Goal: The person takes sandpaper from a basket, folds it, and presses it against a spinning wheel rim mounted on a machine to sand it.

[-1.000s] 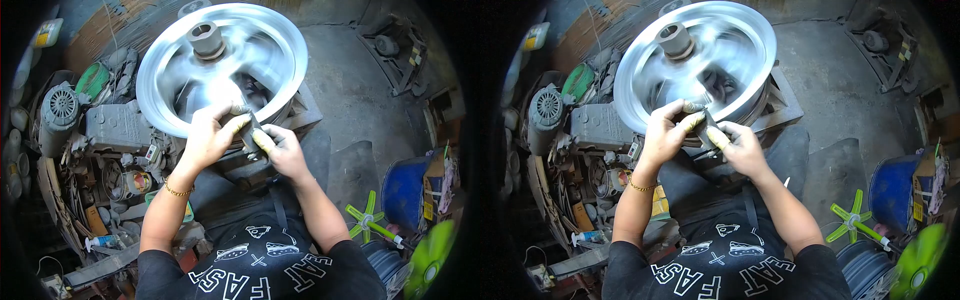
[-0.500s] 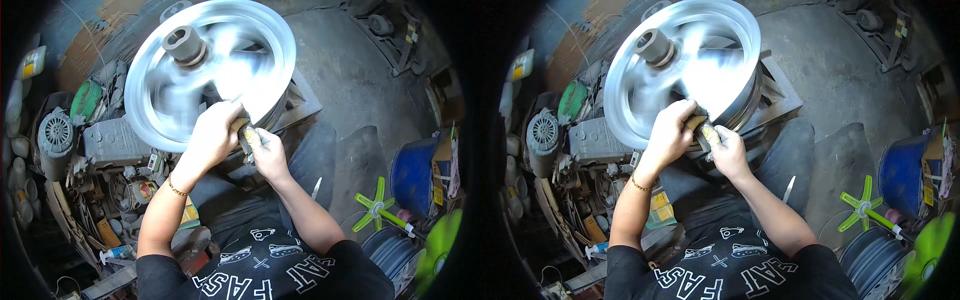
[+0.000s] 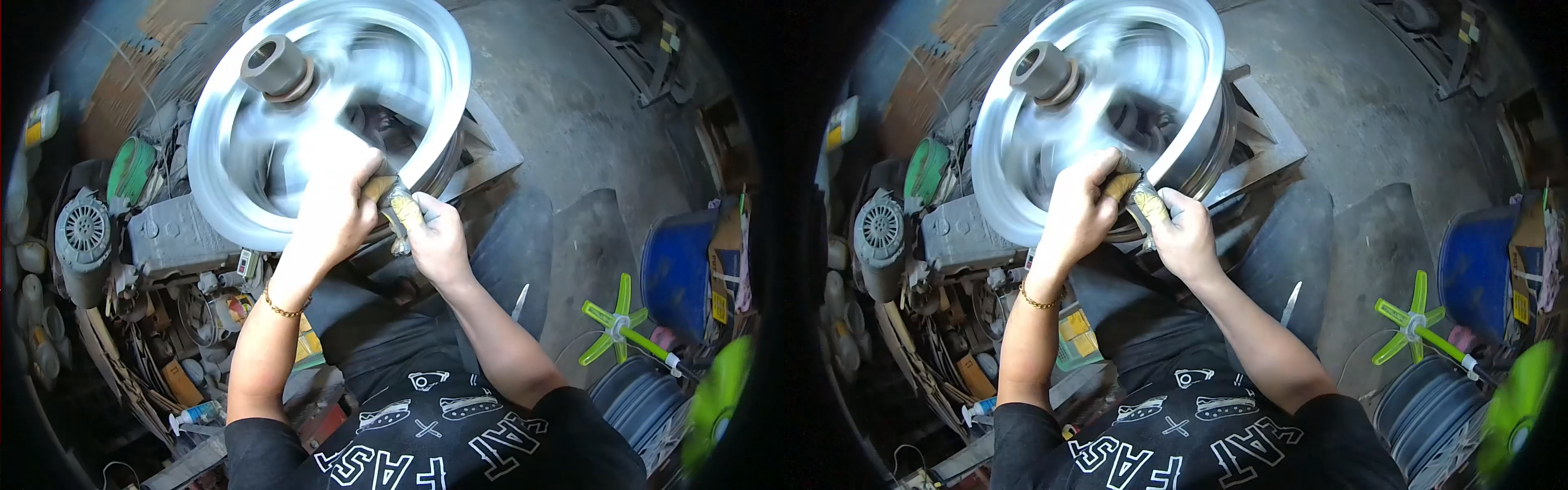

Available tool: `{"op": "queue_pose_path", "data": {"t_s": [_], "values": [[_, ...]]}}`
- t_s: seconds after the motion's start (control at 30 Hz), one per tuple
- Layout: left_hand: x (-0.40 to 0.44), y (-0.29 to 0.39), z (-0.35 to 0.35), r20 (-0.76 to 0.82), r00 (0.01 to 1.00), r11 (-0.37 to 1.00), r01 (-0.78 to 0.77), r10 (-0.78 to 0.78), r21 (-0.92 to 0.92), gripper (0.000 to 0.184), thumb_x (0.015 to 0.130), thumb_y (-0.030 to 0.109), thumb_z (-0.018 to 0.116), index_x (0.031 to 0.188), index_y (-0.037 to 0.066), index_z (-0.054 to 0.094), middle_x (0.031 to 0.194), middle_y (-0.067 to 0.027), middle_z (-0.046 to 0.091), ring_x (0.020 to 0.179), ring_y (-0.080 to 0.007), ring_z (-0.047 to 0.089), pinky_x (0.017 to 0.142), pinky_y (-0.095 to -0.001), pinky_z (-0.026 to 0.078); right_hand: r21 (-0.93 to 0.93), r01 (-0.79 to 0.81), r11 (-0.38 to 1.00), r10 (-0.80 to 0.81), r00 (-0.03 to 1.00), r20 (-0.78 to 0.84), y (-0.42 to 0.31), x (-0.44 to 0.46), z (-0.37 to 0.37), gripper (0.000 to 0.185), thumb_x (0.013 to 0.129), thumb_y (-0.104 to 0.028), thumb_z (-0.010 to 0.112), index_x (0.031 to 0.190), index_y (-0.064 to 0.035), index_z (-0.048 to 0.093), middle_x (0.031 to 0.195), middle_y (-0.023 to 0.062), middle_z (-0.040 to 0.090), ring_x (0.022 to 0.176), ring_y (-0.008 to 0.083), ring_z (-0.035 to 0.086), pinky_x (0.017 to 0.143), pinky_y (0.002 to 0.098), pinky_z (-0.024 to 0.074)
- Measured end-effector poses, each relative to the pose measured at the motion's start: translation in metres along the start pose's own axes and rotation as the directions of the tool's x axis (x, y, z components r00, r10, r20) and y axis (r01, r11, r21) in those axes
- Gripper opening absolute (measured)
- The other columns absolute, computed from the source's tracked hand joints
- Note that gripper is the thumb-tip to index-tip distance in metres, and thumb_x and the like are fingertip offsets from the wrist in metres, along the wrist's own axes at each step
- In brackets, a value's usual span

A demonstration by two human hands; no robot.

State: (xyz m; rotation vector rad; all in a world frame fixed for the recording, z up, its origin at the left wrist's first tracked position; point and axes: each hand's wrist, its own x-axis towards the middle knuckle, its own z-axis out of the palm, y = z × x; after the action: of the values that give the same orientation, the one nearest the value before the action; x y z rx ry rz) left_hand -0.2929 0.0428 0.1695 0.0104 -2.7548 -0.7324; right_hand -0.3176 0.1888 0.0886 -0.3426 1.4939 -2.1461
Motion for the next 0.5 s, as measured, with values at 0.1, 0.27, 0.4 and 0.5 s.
{"op": "queue_pose_path", "data": {"t_s": [0.1, 0.27, 0.4, 0.5], "values": [[0.003, -0.003, 0.003, -0.020, 1.000, 1.000, -0.023, 0.023, -0.007, 0.012, 0.083, -0.004, 0.064, 0.093, -0.004, 0.059, 0.084, -0.0212, 0.059, 0.079, -0.0394, 0.059, 0.074, -0.0399, 0.049, -0.033, 0.011, 0.999, -0.011, 1.000, 0.003, -0.004, 0.002, -0.002, 0.018, 0.102, -0.010, 0.059, 0.091, 0.0034, 0.063, 0.075, -0.0013, 0.059, 0.071, 0.0030, 0.048, 0.061, 0.0252, 0.0434], [0.005, 0.001, 0.004, -0.007, 1.000, 1.000, 0.026, -0.026, -0.005, 0.014, 0.082, -0.004, 0.065, 0.094, -0.004, 0.059, 0.085, -0.0217, 0.060, 0.079, -0.0393, 0.060, 0.074, -0.0385, 0.050, -0.003, 0.000, 1.000, 0.000, 1.000, 0.017, -0.009, 0.005, -0.003, 0.018, 0.102, -0.010, 0.059, 0.091, 0.0035, 0.063, 0.076, -0.0017, 0.060, 0.072, 0.0033, 0.049, 0.062, 0.0251, 0.0439], [0.009, 0.005, 0.000, 0.046, 0.999, 0.999, 0.028, -0.027, -0.028, 0.014, 0.081, -0.005, 0.064, 0.094, -0.004, 0.059, 0.086, -0.0218, 0.061, 0.079, -0.0396, 0.061, 0.074, -0.0381, 0.050, 0.007, 0.053, 0.999, -0.053, 0.998, 0.035, 0.011, 0.007, -0.008, 0.017, 0.104, -0.013, 0.058, 0.102, 0.0013, 0.066, 0.086, -0.0026, 0.064, 0.075, 0.0029, 0.054, 0.064, 0.0219, 0.0452], [0.010, 0.004, 0.002, 0.044, 0.999, 1.000, 0.016, -0.015, -0.015, 0.014, 0.081, -0.005, 0.064, 0.094, -0.004, 0.059, 0.086, -0.0212, 0.061, 0.079, -0.0394, 0.060, 0.074, -0.0382, 0.049, 0.036, 0.093, 0.995, -0.094, 0.995, 0.045, 0.017, 0.008, -0.009, 0.015, 0.104, -0.011, 0.058, 0.105, 0.0019, 0.066, 0.090, -0.0016, 0.064, 0.079, 0.0035, 0.055, 0.068, 0.0219, 0.0465]]}}
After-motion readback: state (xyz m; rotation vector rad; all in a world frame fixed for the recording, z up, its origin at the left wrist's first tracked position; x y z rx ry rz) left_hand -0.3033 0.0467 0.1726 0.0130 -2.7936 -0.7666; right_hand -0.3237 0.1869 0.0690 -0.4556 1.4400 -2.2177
